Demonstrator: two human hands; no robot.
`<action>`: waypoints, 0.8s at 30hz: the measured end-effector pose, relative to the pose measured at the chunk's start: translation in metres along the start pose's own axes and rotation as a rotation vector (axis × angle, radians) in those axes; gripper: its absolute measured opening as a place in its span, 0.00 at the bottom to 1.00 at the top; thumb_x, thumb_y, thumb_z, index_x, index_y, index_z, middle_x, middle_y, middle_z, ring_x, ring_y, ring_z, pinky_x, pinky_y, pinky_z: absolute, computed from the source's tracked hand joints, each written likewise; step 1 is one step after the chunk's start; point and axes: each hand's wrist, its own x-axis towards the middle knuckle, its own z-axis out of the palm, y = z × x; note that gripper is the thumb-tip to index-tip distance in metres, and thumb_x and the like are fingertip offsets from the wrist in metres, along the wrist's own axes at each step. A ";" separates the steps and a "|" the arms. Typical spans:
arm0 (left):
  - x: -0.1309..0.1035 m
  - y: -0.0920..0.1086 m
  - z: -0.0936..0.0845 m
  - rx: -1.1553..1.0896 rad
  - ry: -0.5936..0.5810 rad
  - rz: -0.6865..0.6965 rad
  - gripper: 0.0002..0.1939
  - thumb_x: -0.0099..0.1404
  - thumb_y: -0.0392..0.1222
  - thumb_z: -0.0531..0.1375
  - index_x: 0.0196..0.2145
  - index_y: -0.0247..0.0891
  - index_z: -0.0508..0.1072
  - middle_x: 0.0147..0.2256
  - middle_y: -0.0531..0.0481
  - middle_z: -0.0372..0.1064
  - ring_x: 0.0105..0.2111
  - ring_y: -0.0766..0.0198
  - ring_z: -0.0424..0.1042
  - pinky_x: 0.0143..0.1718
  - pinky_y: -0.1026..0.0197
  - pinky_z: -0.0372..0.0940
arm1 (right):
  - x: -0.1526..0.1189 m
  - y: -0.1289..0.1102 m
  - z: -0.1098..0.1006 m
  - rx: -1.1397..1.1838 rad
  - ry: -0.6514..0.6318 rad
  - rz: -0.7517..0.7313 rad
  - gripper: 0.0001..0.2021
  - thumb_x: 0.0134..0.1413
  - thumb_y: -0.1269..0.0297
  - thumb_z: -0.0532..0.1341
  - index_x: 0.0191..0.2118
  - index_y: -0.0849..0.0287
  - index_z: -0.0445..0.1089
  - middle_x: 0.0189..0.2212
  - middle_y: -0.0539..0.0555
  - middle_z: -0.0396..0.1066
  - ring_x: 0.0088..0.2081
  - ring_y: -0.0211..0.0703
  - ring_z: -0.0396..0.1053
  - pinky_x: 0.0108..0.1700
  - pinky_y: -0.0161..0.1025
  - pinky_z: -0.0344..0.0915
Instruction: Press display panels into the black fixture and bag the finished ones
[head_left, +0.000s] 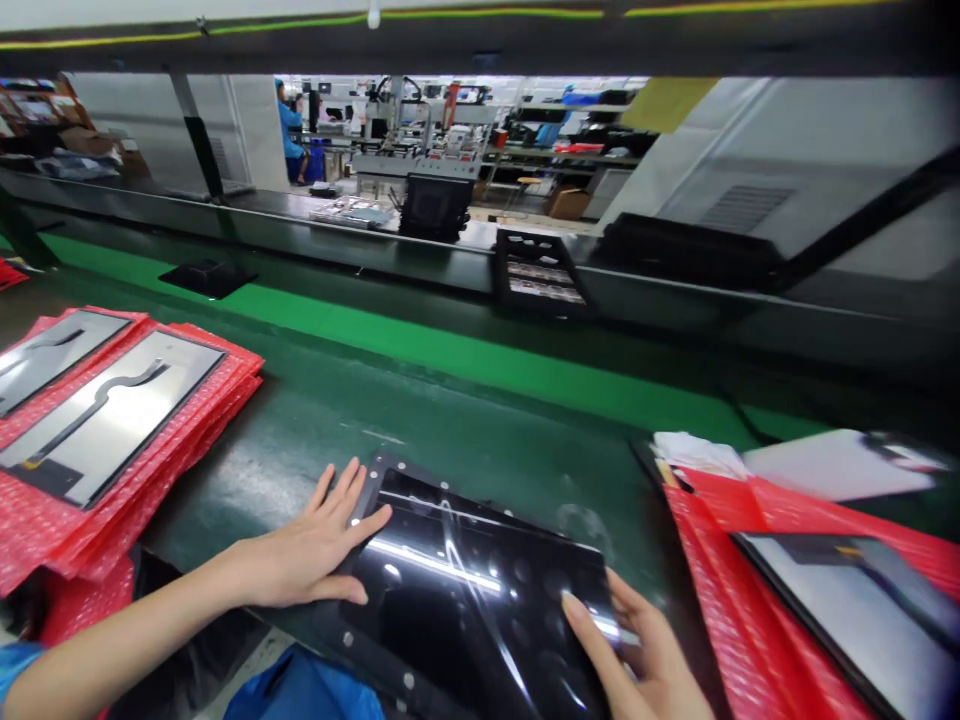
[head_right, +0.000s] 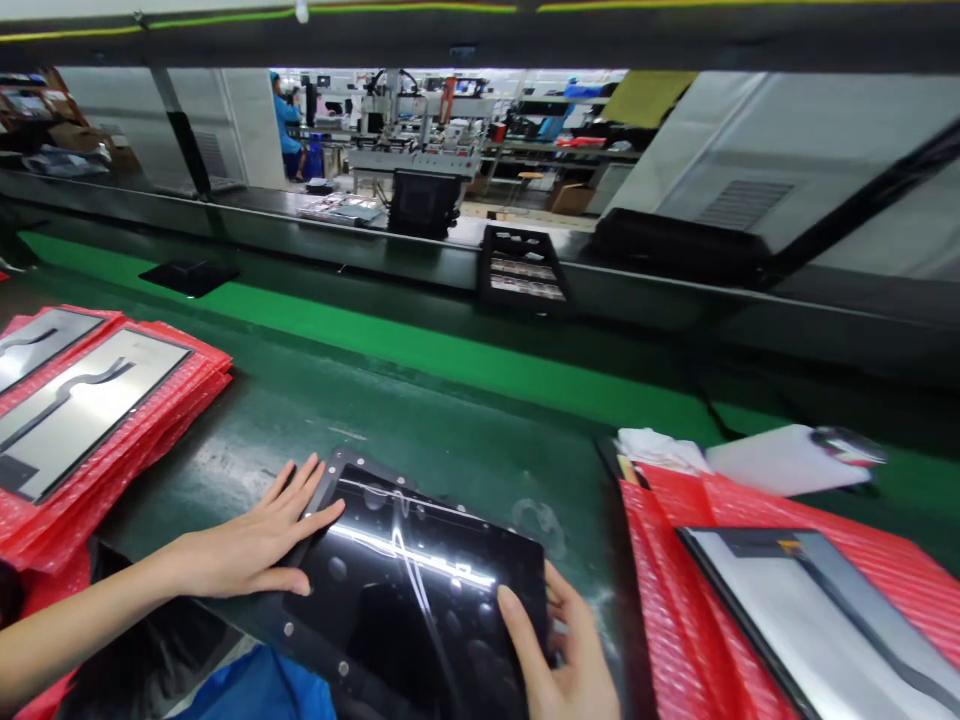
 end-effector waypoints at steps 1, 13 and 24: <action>-0.001 0.001 0.001 0.028 -0.002 -0.005 0.43 0.69 0.56 0.58 0.71 0.50 0.37 0.70 0.40 0.17 0.68 0.39 0.21 0.64 0.28 0.38 | 0.001 0.002 -0.003 -0.057 0.008 -0.073 0.31 0.52 0.42 0.63 0.56 0.58 0.66 0.47 0.57 0.72 0.46 0.54 0.71 0.43 0.45 0.71; -0.002 -0.034 0.040 0.274 0.258 0.117 0.39 0.67 0.56 0.58 0.69 0.50 0.48 0.70 0.44 0.38 0.68 0.37 0.40 0.62 0.29 0.48 | 0.027 0.008 -0.034 -0.618 -0.106 -0.501 0.16 0.68 0.68 0.51 0.56 0.56 0.68 0.39 0.55 0.67 0.42 0.49 0.64 0.45 0.48 0.67; 0.003 -0.034 0.074 0.293 0.449 0.031 0.36 0.64 0.52 0.55 0.68 0.50 0.51 0.70 0.47 0.41 0.69 0.40 0.42 0.67 0.35 0.34 | 0.034 0.028 -0.021 -1.171 -0.126 -0.900 0.30 0.46 0.86 0.55 0.59 0.74 0.63 0.40 0.62 0.70 0.38 0.52 0.65 0.39 0.50 0.68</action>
